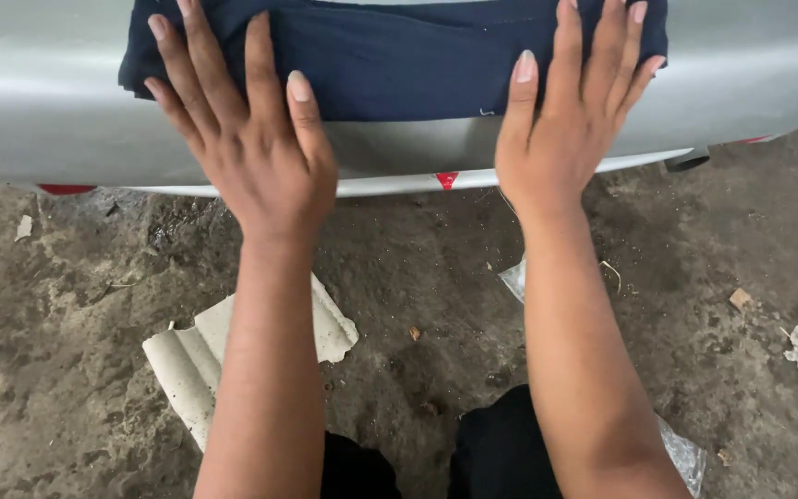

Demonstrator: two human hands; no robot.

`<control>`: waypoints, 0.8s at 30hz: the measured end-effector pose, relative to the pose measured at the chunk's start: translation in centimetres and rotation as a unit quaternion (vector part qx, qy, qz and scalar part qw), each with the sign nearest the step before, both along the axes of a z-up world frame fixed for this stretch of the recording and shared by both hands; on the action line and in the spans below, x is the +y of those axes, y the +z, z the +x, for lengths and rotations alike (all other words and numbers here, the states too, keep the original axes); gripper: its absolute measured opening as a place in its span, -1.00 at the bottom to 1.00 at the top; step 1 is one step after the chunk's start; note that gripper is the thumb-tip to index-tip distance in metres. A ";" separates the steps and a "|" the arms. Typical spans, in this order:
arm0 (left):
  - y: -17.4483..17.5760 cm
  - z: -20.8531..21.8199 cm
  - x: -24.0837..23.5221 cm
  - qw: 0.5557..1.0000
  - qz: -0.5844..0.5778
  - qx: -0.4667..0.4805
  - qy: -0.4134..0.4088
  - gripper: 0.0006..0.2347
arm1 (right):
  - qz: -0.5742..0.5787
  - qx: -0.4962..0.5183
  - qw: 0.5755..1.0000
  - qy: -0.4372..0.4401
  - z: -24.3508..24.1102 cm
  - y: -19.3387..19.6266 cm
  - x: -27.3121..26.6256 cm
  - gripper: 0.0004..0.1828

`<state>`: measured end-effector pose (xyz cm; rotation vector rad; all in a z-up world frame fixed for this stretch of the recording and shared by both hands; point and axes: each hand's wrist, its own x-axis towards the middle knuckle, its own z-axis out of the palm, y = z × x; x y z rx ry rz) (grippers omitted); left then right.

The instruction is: Manually polishing or wiping the rear bumper of a silver car using a dark cloth to clean the surface.

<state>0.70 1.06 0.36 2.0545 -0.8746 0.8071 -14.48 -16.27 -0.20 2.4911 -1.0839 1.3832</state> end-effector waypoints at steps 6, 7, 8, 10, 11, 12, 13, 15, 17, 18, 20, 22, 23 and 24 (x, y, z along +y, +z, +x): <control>-0.5 -2.8 -2.3 0.999 0.025 -0.002 -0.040 -0.44 | 0.026 0.074 0.997 0.025 2.0 0.2 3.5 -0.39; -0.8 -3.4 -2.8 0.997 0.030 -0.014 -0.065 -0.45 | 0.023 0.108 0.991 0.071 2.3 0.5 4.4 -0.40; -0.9 -3.4 -2.8 0.997 0.030 -0.015 -0.067 -0.45 | 0.024 0.107 0.992 0.069 2.2 0.6 4.5 -0.40; -1.3 -3.4 -2.9 0.997 0.028 -0.030 -0.071 -0.49 | -0.015 0.092 0.992 0.084 2.1 0.6 4.7 -0.45; -1.1 -2.9 -2.3 0.996 0.029 -0.030 -0.072 -0.49 | -0.014 0.092 0.992 0.083 1.4 0.3 3.6 -0.45; -0.7 -2.2 -1.9 0.996 0.034 -0.038 -0.069 -0.48 | -0.009 0.090 0.994 0.057 0.9 0.2 2.3 -0.43; -0.3 -1.5 -1.5 0.996 0.038 -0.045 -0.065 -0.47 | -0.004 0.087 0.996 0.032 0.3 0.1 1.0 -0.41; 0.0 -1.0 -1.2 0.998 0.021 -0.041 -0.040 -0.47 | 0.005 0.046 0.999 0.019 -1.4 0.3 -1.2 -0.44; 0.0 -1.0 -1.1 0.999 0.009 -0.034 -0.016 -0.48 | 0.018 0.007 1.000 0.007 -2.2 0.3 -1.9 -0.47; -0.1 -1.3 -1.3 1.000 0.005 -0.027 -0.015 -0.48 | 0.016 0.002 1.000 0.009 -2.3 0.3 -1.7 -0.47; -0.1 -1.7 -1.8 1.000 0.001 -0.019 -0.015 -0.49 | 0.013 -0.004 1.000 0.010 -1.6 -0.5 -1.6 -0.46; -0.2 -2.1 -2.0 1.000 -0.003 -0.007 -0.006 -0.51 | 0.050 0.048 0.996 -0.064 -0.2 -2.1 -1.7 -0.45; -0.1 -2.1 -2.0 1.000 -0.003 -0.006 -0.005 -0.51 | 0.051 0.049 0.996 -0.063 0.4 -1.3 0.1 -0.45; -0.1 -2.0 -1.9 1.000 0.001 -0.001 -0.010 -0.49 | 0.044 0.074 0.996 -0.012 1.1 -0.6 1.9 -0.43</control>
